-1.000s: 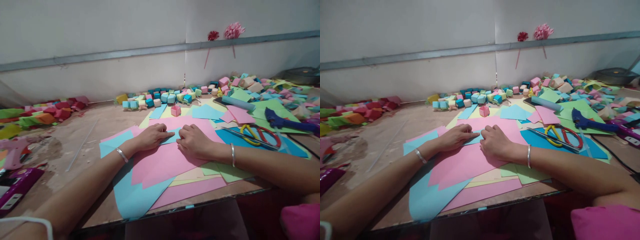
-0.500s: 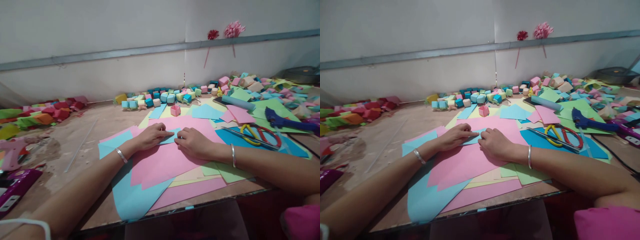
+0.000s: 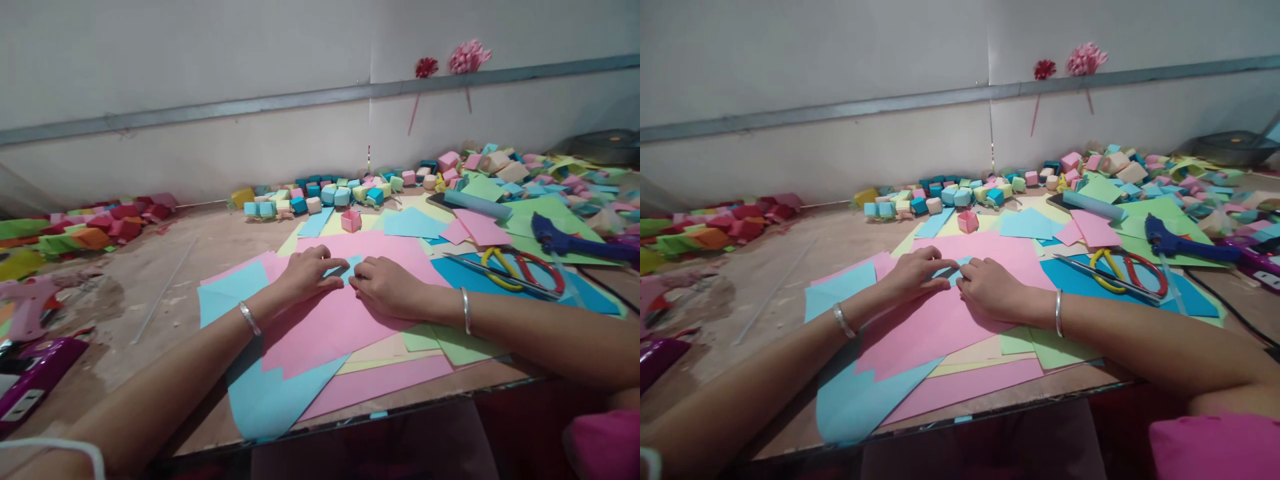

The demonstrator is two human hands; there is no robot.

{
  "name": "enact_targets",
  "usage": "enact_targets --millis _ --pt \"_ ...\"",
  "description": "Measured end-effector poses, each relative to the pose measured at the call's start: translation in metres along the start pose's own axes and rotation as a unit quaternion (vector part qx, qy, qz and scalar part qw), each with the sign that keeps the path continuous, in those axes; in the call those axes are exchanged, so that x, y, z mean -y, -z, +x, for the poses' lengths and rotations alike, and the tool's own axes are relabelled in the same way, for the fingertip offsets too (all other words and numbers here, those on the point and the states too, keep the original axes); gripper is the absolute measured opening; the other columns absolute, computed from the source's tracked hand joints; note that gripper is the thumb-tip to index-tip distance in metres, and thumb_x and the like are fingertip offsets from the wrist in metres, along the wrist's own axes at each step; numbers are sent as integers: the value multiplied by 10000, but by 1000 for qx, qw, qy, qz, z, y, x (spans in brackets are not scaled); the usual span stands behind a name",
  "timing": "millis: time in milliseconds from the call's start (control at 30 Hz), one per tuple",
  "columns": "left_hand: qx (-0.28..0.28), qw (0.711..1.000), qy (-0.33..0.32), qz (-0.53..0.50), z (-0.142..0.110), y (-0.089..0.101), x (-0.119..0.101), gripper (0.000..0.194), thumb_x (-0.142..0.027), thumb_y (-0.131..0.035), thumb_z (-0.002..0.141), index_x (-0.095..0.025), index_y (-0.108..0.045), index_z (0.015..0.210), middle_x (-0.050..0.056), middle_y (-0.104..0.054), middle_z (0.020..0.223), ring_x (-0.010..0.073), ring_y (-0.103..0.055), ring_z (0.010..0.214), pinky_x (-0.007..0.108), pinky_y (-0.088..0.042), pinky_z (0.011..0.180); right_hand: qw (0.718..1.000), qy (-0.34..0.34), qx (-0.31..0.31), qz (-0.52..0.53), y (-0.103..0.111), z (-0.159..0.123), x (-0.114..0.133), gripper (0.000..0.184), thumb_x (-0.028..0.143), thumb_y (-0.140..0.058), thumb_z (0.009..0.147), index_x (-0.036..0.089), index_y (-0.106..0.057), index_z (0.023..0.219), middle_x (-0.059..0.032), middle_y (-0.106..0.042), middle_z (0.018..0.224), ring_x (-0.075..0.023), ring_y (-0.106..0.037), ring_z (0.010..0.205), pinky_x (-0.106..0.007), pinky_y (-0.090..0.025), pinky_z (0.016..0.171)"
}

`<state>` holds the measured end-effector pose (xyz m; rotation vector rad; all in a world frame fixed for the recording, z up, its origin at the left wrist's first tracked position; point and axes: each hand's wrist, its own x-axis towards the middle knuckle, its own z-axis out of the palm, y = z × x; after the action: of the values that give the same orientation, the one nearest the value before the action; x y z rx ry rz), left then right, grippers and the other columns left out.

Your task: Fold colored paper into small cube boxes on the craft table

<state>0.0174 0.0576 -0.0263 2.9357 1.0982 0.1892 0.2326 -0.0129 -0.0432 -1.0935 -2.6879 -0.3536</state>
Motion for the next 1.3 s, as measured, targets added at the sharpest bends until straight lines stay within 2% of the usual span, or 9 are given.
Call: enact_targets --millis 333,533,700,833,900,1000,1100,1167,1300 --pt "87 988 -108 -71 -1 17 27 487 -367 -638 852 -336 -546 1328 74 -530 1135 205 -535 953 288 -431 771 1000 4 5 7 3 -1 -2 227 249 -463 956 113 -642 922 -97 -598 885 -192 -457 794 -335 -281 661" --pt "133 963 -150 -182 -5 31 38 555 -295 -656 825 -353 -510 1358 82 -523 1205 149 -540 811 254 -482 683 1000 4 4 16 5 0 -2 233 237 -460 953 110 -651 909 -109 -595 880 -189 -460 797 -331 -283 669" --pt "150 949 -160 -226 -8 40 42 548 -203 -677 794 -356 -562 1308 77 -528 1264 232 -523 1125 373 -479 934 1000 -1 14 24 6 -1 -3 230 297 -495 948 141 -663 943 -101 -593 895 -187 -460 792 -325 -271 670" --pt "154 948 -160 -226 -8 43 42 474 -214 -688 794 -336 -615 1247 79 -519 1281 238 -501 1185 422 -413 1036 999 -10 8 37 8 -1 -2 290 441 -535 924 258 -654 1116 -96 -593 1006 -208 -474 844 -322 -259 677" --pt "153 948 -150 -234 -7 42 42 388 -260 -698 796 -315 -665 1179 78 -526 1266 229 -510 1180 396 -415 1036 999 -28 1 36 8 -1 -2 272 428 -528 926 226 -692 1005 -96 -598 975 -210 -473 850 -327 -256 681" --pt "117 955 -110 -248 -4 34 39 209 -357 -676 818 -282 -746 1000 64 -596 1145 194 -584 1038 321 -478 926 997 -65 -26 18 5 -3 -2 309 340 -517 924 139 -685 760 -109 -596 866 -213 -468 829 -348 -258 687" --pt "25 970 -50 -239 0 23 31 207 -398 -648 832 -222 -755 847 64 -643 987 183 -604 905 310 -487 829 995 -90 -45 -13 2 -4 -5 277 265 -508 904 114 -661 729 -127 -592 828 -224 -463 803 -368 -259 679" --pt "-32 974 -11 -223 1 16 25 254 -411 -664 812 -195 -734 925 80 -635 970 211 -588 910 352 -467 834 993 -103 -38 -29 0 -5 -6 239 219 -494 895 114 -648 746 -136 -594 833 -231 -465 802 -372 -266 676" --pt "-82 974 40 -207 0 7 15 596 -466 -809 633 -225 -657 1157 85 -631 1045 251 -566 939 385 -439 823 989 -144 -29 -15 -2 -4 -8 188 182 -458 900 115 -628 855 -152 -606 923 -244 -483 850 -372 -318 710"
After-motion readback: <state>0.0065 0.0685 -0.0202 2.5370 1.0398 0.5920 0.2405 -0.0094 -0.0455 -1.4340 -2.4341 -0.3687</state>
